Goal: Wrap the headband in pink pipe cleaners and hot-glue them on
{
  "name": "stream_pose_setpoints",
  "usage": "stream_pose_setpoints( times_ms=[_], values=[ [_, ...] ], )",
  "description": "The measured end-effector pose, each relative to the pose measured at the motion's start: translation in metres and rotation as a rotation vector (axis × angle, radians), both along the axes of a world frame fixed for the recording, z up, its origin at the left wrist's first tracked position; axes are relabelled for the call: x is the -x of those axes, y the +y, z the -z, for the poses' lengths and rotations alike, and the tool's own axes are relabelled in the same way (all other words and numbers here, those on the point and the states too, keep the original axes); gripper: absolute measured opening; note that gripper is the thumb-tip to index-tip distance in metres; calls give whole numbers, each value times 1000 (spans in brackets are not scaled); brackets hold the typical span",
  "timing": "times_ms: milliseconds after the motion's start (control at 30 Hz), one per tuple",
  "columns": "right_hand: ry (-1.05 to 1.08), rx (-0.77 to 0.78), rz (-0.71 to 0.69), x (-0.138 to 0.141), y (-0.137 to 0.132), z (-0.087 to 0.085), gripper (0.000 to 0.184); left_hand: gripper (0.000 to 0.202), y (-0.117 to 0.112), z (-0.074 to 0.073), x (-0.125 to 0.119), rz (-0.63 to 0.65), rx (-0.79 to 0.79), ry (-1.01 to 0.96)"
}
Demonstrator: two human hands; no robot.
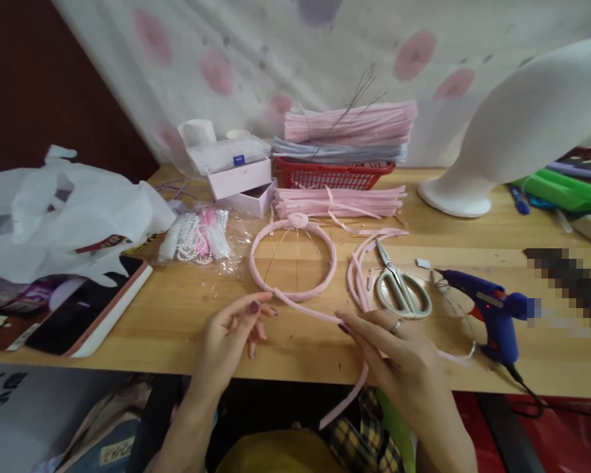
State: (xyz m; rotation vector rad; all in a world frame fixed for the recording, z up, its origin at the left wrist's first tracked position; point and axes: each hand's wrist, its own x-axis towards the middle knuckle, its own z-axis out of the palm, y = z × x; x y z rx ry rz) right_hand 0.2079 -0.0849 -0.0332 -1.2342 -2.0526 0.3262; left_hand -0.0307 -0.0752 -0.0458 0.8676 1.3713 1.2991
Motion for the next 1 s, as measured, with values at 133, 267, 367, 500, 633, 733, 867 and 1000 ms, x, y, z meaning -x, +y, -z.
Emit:
stream_pose_setpoints(
  times_ms=[133, 267, 367, 500, 633, 733, 867, 1000],
  values=[
    [34, 92, -96, 4, 10, 4, 29, 36, 2, -1, -12, 86, 92, -183],
    [43, 147, -214, 2, 16, 4, 26, 32, 5, -1, -13, -32, 96, -277],
    [82, 191, -310, -1, 21, 1, 25, 34, 7, -10, -16, -128, 128, -300],
    [21, 245, -307, -2, 24, 0, 21, 38, 9, -22, -21, -143, 198, -274],
    [-52, 318, -202, 7, 21, 1, 32, 35, 7, -24, -31, -75, 214, -121],
    [53, 346, -202, 16, 20, -3, 30, 35, 5, -22, -36, -52, 128, 51],
    [130, 299, -112, 17, 26, -8, 25, 27, 13, -15, -29, -213, -24, 377],
    [109, 326, 78, 22, 37, -4, 33, 13, 23, -13, -22, -187, -91, 539]
  ],
)
